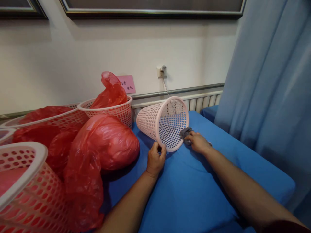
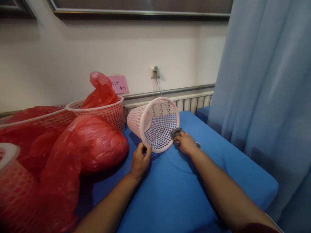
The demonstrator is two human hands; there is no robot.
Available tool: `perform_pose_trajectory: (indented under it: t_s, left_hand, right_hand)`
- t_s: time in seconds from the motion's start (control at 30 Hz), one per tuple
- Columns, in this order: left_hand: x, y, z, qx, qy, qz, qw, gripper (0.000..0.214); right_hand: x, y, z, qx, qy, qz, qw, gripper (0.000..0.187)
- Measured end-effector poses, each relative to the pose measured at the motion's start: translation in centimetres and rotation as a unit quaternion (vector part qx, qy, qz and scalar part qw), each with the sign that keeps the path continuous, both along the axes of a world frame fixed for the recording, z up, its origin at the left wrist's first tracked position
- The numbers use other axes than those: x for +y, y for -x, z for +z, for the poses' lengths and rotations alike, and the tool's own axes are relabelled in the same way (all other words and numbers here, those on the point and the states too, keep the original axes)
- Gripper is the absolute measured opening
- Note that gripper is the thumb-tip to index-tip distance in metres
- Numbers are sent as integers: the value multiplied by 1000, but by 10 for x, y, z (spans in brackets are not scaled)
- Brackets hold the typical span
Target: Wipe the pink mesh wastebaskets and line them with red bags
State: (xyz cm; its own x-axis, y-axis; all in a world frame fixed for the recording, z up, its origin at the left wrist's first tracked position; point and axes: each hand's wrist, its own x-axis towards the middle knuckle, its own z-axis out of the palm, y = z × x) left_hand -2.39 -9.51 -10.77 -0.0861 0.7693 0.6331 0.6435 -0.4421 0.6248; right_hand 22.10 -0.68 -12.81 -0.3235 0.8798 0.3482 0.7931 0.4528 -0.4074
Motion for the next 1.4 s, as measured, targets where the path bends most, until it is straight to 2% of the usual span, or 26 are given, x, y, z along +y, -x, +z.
perform_pose_trajectory:
  t_s: [0.1,0.2,0.27,0.33,0.47,0.6,0.73,0.8,0.83,0.9,0.97,1.0,1.03,1.07,1.17,1.27,1.33,1.4]
  left_hand:
    - [1,2,2,0,-19,12,1000,20]
    - [1,4,4,-14,-39,34,999,20]
    - [0,5,6,-22,-50,46,997,20]
    - [-1,5,9,-28,-58,47,997,19]
    - [-4,1,13,-30,-62,29,997,18]
    - [-6,-1,13,-21,-68,15,997,18]
    - [-7,1,12,-29,-67,32,997,18]
    - [-7,2,13,-35,-63,36,997,18]
    - [-7,3,15,-37,-61,38,997,18]
    - [-6,3,17,-42,-56,42,997,19]
    - [-5,3,19,-59,-52,47,996,18]
    - [-5,2,19,-71,-50,48,995,18]
    - [-5,1,17,-82,-47,46,994,17]
    - [-4,-1,15,-87,-40,41,995,17]
    - [-2,-6,-1,-80,16,18,997,17]
    - [4,-11,-18,-104,88,5,991,21]
    - [8,-12,-25,-129,117,-14,985,24]
    - [11,-11,-26,-142,127,-34,981,22]
  right_hand:
    - [-13,19,4,-5,-33,50,998,53]
    - [-14,19,11,34,-107,3,994,62]
    - [-6,11,11,51,-137,-42,988,60]
    - [6,2,5,53,-126,-61,989,55]
    - [17,3,-10,60,-33,-51,996,52]
    - [0,25,-11,26,16,32,999,36]
    - [-23,42,-4,57,22,215,975,48]
    - [-23,39,0,84,7,244,966,61]
    - [-20,34,3,91,-6,220,971,68]
    - [-8,20,8,92,-28,111,989,74]
    - [2,8,10,76,-30,-5,997,68]
    - [5,4,10,66,-21,-35,997,63]
    - [5,4,9,57,-7,-36,998,58]
    - [2,7,6,49,7,-13,999,54]
    - [-12,28,-3,69,37,121,990,46]
    - [-24,49,-9,164,58,239,955,47]
    - [-24,53,-10,204,83,275,936,52]
    - [-20,48,-7,195,101,272,937,54]
